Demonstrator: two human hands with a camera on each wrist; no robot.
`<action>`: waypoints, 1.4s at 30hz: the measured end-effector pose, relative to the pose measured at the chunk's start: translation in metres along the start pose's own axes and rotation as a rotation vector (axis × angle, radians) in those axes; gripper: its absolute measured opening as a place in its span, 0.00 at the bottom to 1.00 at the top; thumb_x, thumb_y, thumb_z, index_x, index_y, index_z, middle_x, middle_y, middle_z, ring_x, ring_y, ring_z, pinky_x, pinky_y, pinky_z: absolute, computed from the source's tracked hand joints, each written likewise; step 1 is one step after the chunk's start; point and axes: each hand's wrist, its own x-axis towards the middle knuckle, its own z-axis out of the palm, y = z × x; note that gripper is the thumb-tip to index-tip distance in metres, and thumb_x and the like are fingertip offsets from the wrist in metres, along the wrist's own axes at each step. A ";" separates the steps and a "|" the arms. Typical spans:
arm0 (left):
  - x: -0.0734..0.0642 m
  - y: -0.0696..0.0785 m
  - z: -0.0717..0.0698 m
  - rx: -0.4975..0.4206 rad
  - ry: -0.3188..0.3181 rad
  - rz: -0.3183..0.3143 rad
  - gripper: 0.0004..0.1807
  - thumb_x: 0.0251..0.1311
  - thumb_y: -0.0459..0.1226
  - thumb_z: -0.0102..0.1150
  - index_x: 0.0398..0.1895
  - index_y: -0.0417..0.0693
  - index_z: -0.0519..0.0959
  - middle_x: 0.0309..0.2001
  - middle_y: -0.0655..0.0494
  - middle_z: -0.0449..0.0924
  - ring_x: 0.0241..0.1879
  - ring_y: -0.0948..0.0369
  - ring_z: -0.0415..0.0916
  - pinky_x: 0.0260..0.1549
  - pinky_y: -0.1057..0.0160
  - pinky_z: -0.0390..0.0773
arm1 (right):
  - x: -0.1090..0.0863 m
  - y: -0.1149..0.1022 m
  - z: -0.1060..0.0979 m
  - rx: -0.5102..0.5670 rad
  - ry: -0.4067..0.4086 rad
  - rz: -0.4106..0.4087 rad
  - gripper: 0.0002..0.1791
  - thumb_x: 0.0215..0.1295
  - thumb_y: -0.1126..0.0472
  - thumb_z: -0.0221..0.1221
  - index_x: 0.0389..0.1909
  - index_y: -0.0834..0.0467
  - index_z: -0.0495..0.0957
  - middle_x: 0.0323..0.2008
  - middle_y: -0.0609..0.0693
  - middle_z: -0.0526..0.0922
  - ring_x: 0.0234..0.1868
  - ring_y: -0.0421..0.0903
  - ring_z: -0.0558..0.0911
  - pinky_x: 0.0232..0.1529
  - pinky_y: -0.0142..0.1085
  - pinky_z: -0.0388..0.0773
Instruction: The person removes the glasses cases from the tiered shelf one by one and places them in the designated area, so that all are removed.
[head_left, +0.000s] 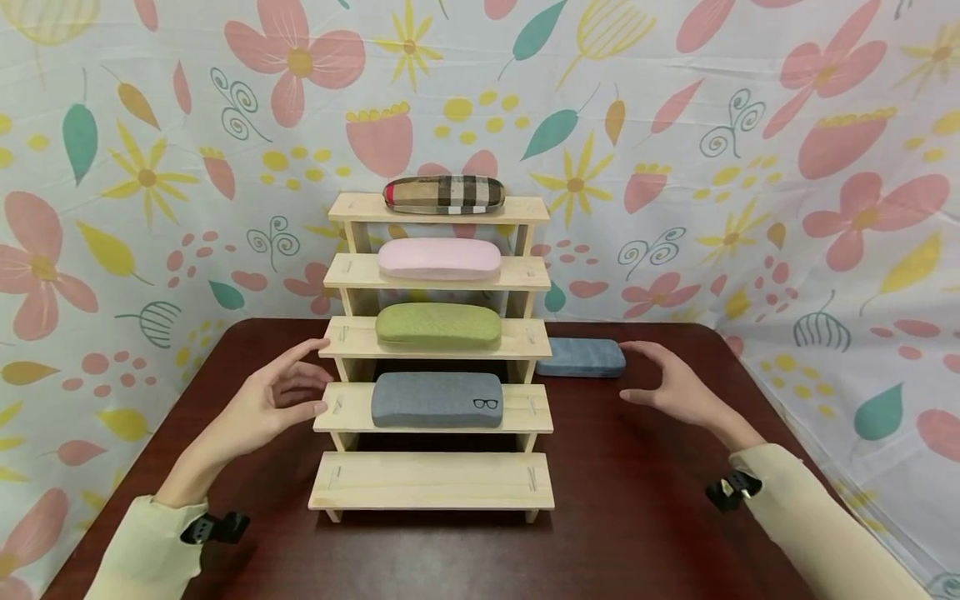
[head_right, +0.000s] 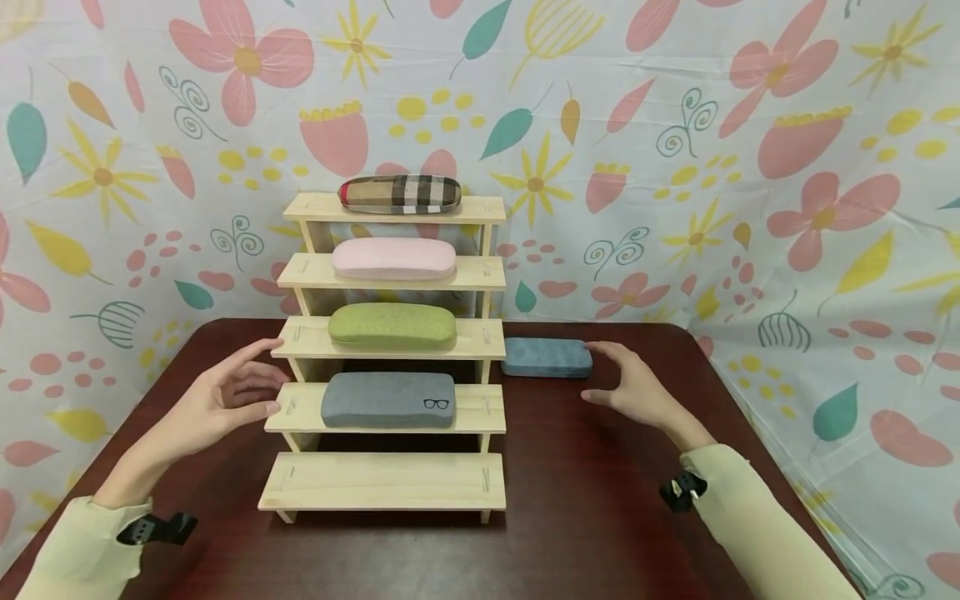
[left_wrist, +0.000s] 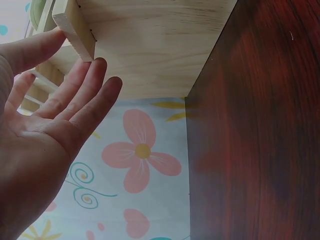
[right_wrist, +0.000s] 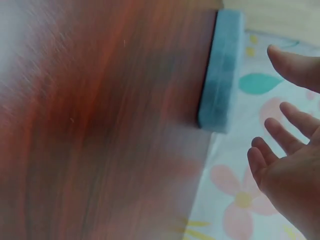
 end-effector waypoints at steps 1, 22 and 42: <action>0.000 0.000 0.000 0.001 -0.001 0.000 0.46 0.61 0.23 0.72 0.82 0.50 0.64 0.52 0.43 0.83 0.53 0.60 0.83 0.51 0.65 0.83 | -0.004 -0.005 0.000 -0.004 0.009 -0.014 0.44 0.64 0.57 0.76 0.77 0.62 0.66 0.75 0.65 0.65 0.74 0.69 0.62 0.65 0.72 0.62; 0.000 -0.002 0.001 -0.010 -0.002 0.012 0.46 0.61 0.22 0.71 0.81 0.47 0.64 0.51 0.41 0.83 0.52 0.61 0.83 0.49 0.67 0.83 | -0.055 -0.104 0.021 -0.024 0.143 -0.211 0.32 0.62 0.61 0.77 0.66 0.50 0.79 0.60 0.43 0.82 0.56 0.43 0.79 0.56 0.32 0.71; -0.002 -0.004 0.002 -0.045 -0.004 0.007 0.47 0.64 0.23 0.69 0.84 0.51 0.61 0.56 0.31 0.81 0.56 0.60 0.82 0.54 0.63 0.82 | -0.019 -0.178 0.073 0.142 0.003 -0.239 0.40 0.62 0.51 0.77 0.74 0.52 0.74 0.68 0.49 0.79 0.68 0.49 0.78 0.65 0.54 0.75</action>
